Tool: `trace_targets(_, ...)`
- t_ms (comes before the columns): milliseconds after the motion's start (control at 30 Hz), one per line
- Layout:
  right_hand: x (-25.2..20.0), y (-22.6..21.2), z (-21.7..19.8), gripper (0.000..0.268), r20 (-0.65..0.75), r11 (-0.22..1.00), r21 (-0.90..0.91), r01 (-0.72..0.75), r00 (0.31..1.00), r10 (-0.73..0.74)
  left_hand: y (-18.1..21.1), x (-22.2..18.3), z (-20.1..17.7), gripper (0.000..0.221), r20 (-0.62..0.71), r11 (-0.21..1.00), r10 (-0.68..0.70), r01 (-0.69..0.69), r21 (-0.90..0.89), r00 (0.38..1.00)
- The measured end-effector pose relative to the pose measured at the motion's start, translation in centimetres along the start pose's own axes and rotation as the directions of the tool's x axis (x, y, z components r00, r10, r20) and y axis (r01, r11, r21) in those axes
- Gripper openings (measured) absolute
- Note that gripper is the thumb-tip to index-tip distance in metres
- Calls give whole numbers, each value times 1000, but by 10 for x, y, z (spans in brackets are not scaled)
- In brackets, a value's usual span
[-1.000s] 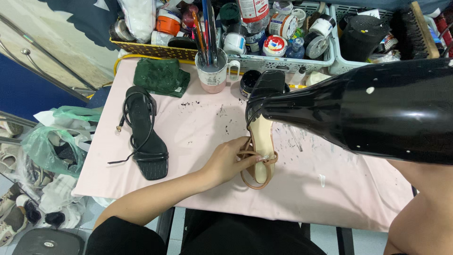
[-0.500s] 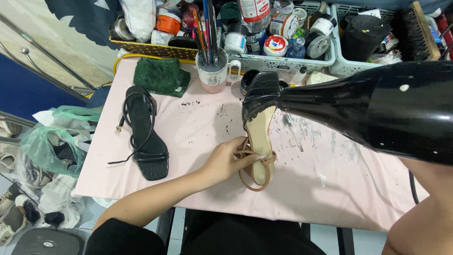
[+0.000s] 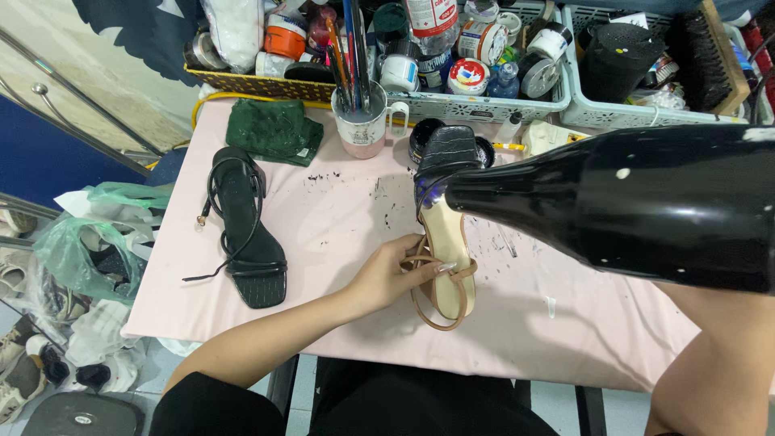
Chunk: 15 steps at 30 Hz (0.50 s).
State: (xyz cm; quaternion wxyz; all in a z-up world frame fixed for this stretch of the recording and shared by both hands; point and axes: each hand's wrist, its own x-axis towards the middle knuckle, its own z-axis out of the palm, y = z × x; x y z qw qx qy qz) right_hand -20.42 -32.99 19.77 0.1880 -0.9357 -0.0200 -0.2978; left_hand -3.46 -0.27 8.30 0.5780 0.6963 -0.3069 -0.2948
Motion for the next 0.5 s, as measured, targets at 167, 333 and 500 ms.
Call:
trace_targets(167,0,-1,0,50,4,1000,9,-16,1000,16,-13,1,-1,25,24,997,-55,56,-55,998)
trace_targets(333,-1,-1,-3,49,15,1000,12,-27,1000,27,-25,5,2,25,60,963,-3,19,-270,998)
trace_targets(500,-8,-1,-5,47,19,999,19,-33,999,33,-24,7,3,29,104,935,10,28,-354,995)
